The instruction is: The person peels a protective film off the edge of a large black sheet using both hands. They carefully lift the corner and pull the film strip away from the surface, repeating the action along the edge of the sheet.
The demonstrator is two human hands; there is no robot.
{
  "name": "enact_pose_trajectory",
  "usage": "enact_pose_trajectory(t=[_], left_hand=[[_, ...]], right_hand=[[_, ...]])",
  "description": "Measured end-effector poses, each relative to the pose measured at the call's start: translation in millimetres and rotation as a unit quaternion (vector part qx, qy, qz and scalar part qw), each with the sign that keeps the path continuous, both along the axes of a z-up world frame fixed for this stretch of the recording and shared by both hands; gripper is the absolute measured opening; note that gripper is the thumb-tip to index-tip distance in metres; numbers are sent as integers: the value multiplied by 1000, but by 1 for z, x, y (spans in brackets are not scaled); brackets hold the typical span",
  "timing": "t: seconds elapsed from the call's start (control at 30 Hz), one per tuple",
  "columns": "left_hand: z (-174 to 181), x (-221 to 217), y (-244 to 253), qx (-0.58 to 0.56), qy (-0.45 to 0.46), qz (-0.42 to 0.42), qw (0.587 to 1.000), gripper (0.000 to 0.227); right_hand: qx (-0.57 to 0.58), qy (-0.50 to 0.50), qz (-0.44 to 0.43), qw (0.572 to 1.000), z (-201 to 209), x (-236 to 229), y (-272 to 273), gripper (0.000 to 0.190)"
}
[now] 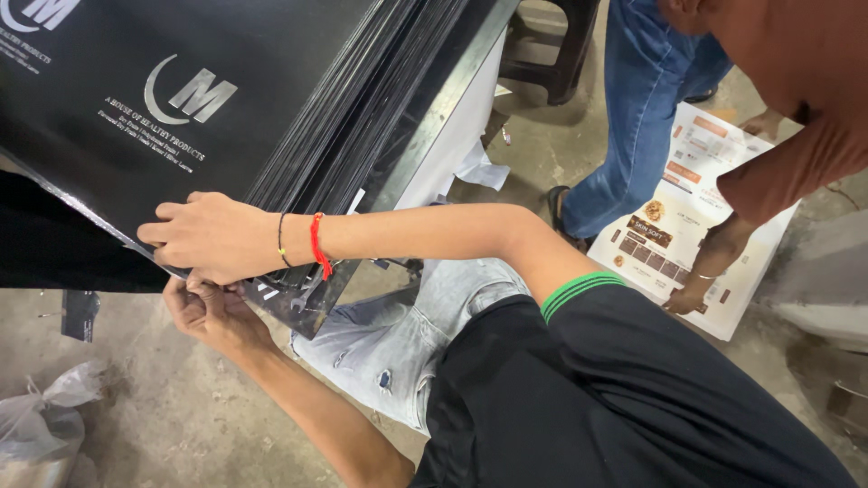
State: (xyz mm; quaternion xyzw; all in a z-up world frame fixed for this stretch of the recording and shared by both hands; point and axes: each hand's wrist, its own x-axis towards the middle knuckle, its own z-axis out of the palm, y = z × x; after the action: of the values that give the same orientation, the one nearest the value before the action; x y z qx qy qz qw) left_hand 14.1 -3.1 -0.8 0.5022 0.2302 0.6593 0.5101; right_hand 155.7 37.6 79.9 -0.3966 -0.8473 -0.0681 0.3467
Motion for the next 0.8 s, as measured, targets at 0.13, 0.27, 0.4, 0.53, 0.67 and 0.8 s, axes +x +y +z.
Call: enact_pose_trajectory(t=[0.13, 0.27, 0.4, 0.53, 0.67, 0.8], left_hand=[[0, -1, 0, -2, 0, 0, 1000, 38], [-2, -2, 1, -5, 7, 15, 1000, 38], [-5, -3, 2, -4, -5, 8, 1000, 35], [-4, -8, 2, -7, -3, -7, 1000, 32], [2, -15, -2, -48, 10, -11, 999, 26], [5, -16, -1, -57, 12, -4, 998, 25]], right_hand=[[9, -2, 3, 1000, 0, 1, -1, 26], [13, -37, -2, 999, -1, 0, -5, 13], [46, 8, 16, 999, -9, -2, -1, 15], [37, 67, 0, 997, -15, -2, 9, 18], [31, 163, -1, 986, 6, 10, 21, 12], [107, 254, -82, 958, 43, 24, 37, 15]])
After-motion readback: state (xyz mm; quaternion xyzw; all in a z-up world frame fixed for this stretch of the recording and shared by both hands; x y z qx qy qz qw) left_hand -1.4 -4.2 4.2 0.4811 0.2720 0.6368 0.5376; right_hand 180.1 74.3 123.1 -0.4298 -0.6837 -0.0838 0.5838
